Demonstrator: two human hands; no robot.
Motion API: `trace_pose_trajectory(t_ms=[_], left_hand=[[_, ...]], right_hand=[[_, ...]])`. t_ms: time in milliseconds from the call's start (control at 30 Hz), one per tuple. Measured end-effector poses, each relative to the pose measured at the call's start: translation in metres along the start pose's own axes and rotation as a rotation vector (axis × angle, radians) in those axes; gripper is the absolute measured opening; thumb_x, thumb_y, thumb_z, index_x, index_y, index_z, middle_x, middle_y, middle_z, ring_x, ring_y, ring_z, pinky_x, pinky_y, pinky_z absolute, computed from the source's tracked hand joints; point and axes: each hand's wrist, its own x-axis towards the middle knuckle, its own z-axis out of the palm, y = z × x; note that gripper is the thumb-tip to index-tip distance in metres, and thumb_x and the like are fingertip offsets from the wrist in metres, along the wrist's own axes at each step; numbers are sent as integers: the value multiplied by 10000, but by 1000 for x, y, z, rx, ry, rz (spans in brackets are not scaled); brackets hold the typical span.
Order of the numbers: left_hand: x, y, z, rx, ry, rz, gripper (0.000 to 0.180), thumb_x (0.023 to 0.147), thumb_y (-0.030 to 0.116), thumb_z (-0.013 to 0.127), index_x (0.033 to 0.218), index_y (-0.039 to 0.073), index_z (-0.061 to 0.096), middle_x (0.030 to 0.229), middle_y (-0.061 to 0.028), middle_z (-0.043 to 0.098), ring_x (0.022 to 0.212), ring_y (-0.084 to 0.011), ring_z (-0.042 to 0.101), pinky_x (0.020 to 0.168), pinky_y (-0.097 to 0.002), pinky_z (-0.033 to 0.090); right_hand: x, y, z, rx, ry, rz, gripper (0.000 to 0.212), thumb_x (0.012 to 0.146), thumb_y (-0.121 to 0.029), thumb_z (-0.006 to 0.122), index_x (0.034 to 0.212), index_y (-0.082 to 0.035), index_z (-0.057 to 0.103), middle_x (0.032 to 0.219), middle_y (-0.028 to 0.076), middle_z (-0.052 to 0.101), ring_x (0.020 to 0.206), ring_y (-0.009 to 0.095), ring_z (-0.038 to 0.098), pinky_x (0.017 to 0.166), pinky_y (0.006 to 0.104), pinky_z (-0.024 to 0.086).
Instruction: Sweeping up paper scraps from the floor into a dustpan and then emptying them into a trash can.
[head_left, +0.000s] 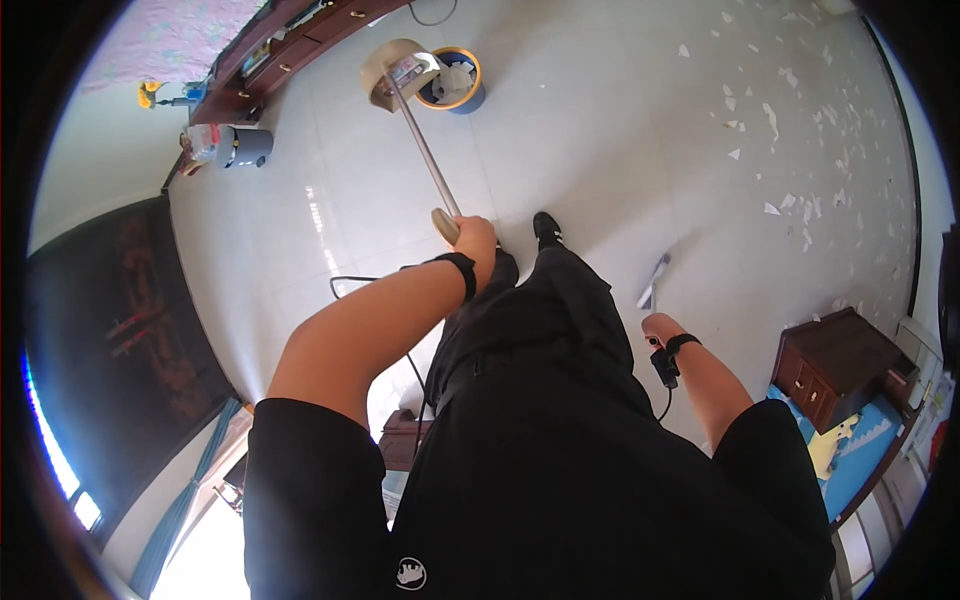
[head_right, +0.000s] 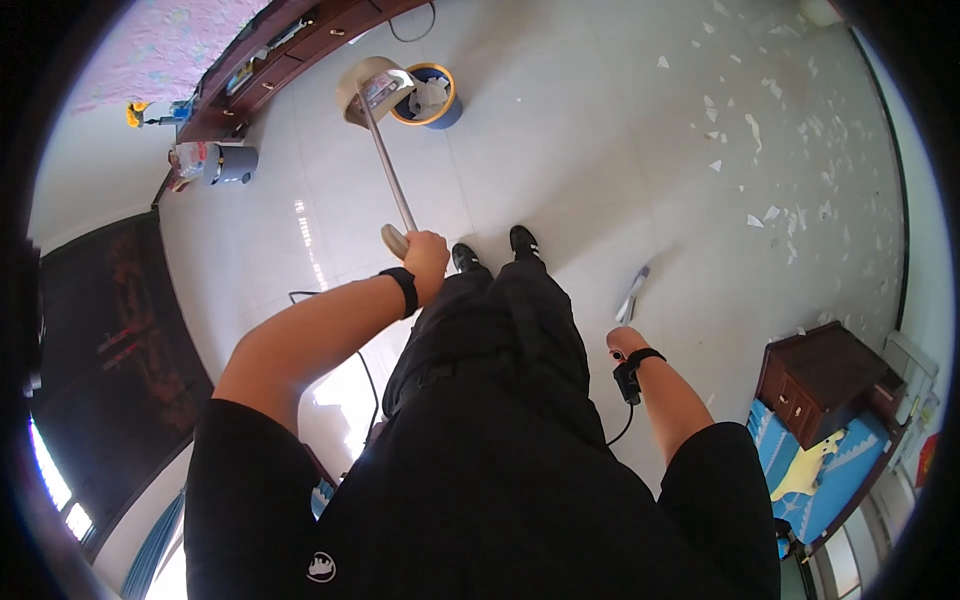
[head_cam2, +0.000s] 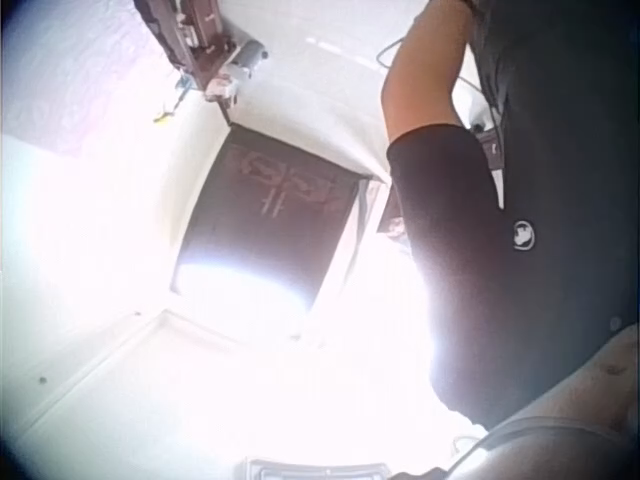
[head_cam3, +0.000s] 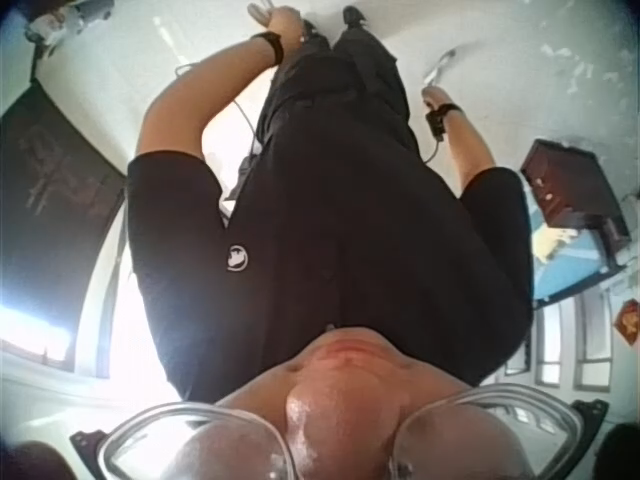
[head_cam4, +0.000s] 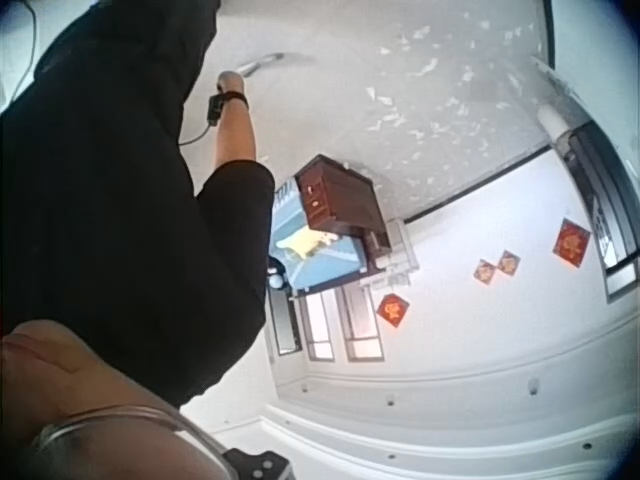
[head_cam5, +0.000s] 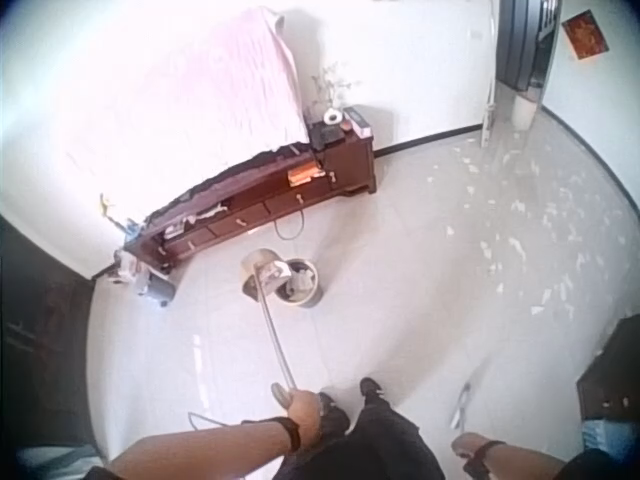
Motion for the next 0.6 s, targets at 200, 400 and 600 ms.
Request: trace_pose_trajectory(t_ms=[200, 400, 600], left_hand=[[-28, -44, -8, -30, 115, -82, 160, 794, 199, 682, 939, 158, 736, 910, -26, 698, 888, -234, 676, 655, -400, 516], [-9, -13, 1, -20, 28, -91, 178, 775, 202, 687, 936, 143, 735, 929, -38, 699, 913, -230, 673, 658, -406, 513], [27, 33, 47, 387, -224, 90, 68, 756, 169, 624, 782, 143, 681, 719, -5, 628, 667, -175, 625, 549, -372, 453]], right_hand=[[-5, 9, 16, 6, -19, -186, 237, 823, -121, 478, 610, -35, 537, 523, 77, 500, 409, 187, 441, 392, 369, 316], [-6, 3, 18, -106, -36, -97, 238, 808, -119, 502, 593, -22, 532, 501, 69, 492, 400, 184, 449, 396, 367, 306], [-13, -9, 11, -182, -38, -99, 221, 799, -99, 498, 603, -12, 554, 496, 66, 474, 391, 184, 431, 391, 374, 306]])
